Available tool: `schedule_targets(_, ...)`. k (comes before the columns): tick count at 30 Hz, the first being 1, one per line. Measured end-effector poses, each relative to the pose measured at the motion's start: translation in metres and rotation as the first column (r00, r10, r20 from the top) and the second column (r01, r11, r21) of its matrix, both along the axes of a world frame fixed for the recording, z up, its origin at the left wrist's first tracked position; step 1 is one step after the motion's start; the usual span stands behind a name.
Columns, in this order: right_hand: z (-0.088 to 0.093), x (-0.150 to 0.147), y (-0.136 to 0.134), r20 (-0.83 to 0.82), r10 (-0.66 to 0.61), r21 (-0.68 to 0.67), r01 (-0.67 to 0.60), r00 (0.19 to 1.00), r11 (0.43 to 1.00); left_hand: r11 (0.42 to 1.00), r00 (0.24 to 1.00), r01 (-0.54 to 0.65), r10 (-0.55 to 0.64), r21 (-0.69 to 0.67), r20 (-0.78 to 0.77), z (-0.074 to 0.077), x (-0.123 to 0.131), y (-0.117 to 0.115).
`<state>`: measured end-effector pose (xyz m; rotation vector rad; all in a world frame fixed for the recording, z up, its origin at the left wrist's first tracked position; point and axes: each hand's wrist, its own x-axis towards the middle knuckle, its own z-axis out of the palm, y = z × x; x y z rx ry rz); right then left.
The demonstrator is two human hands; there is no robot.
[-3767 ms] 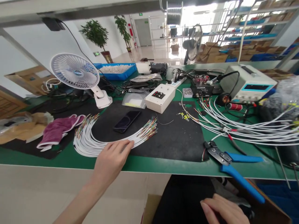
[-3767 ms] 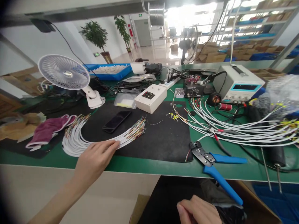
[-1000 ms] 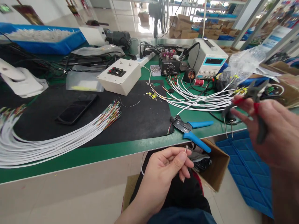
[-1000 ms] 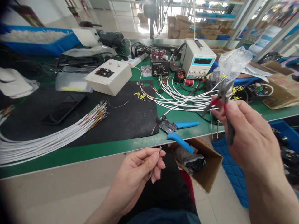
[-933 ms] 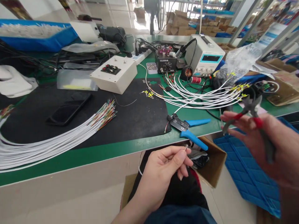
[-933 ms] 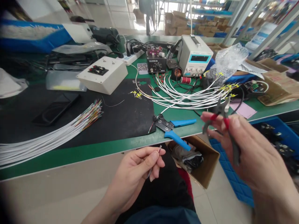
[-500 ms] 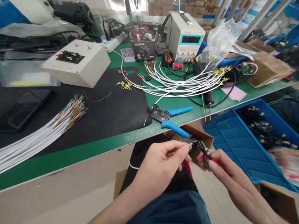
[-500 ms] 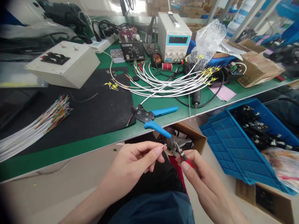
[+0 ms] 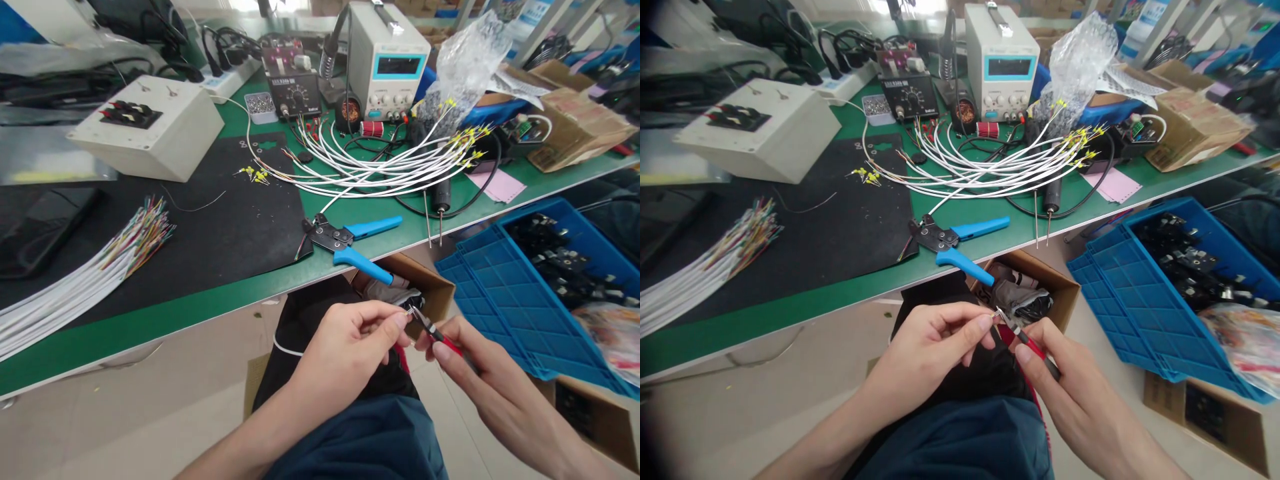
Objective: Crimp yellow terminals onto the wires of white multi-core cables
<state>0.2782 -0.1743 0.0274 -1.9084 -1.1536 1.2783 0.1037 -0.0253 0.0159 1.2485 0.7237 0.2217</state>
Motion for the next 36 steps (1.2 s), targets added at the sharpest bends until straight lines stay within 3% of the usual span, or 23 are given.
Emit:
schedule_targets(15, -0.007, 0.009, -0.005, 0.125, 0.021, 0.035, -0.026, 0.992, 0.999, 0.995, 0.996, 0.085, -0.086, -0.043, -0.008, -0.009, 0.009, 0.003)
schedule_targets(20, -0.019, 0.013, -0.012, 0.161, 0.009, 0.028, -0.014, 0.987, 1.0, 0.99, 0.99, 0.135, -0.136, -0.052, -0.022, -0.018, 0.017, 0.007)
schedule_targets(24, -0.049, 0.025, -0.02, 0.228, -0.022, -0.014, 0.026, 0.973, 1.0, 0.972, 0.981, 0.196, -0.196, -0.129, 0.015, -0.046, 0.035, 0.008)
schedule_targets(30, -0.122, 0.048, -0.028, 0.325, -0.036, -0.062, 0.059, 0.945, 0.996, 0.944, 0.975, 0.2, -0.217, -0.262, -0.04, -0.121, 0.076, 0.004)
schedule_targets(32, -0.14, 0.053, -0.03, 0.363, -0.022, -0.083, 0.056, 0.932, 0.995, 0.936, 0.973, 0.195, -0.223, -0.294, -0.064, -0.14, 0.084, 0.003)
schedule_targets(34, -0.152, 0.055, -0.033, 0.42, -0.01, -0.088, 0.052, 0.907, 0.995, 0.933, 0.974, 0.183, -0.214, -0.309, -0.068, -0.148, 0.085, 0.003)
schedule_targets(36, -0.154, 0.055, -0.034, 0.496, -0.012, -0.063, 0.05, 0.868, 0.997, 0.94, 0.981, 0.161, -0.186, -0.302, -0.055, -0.143, 0.078, 0.004)
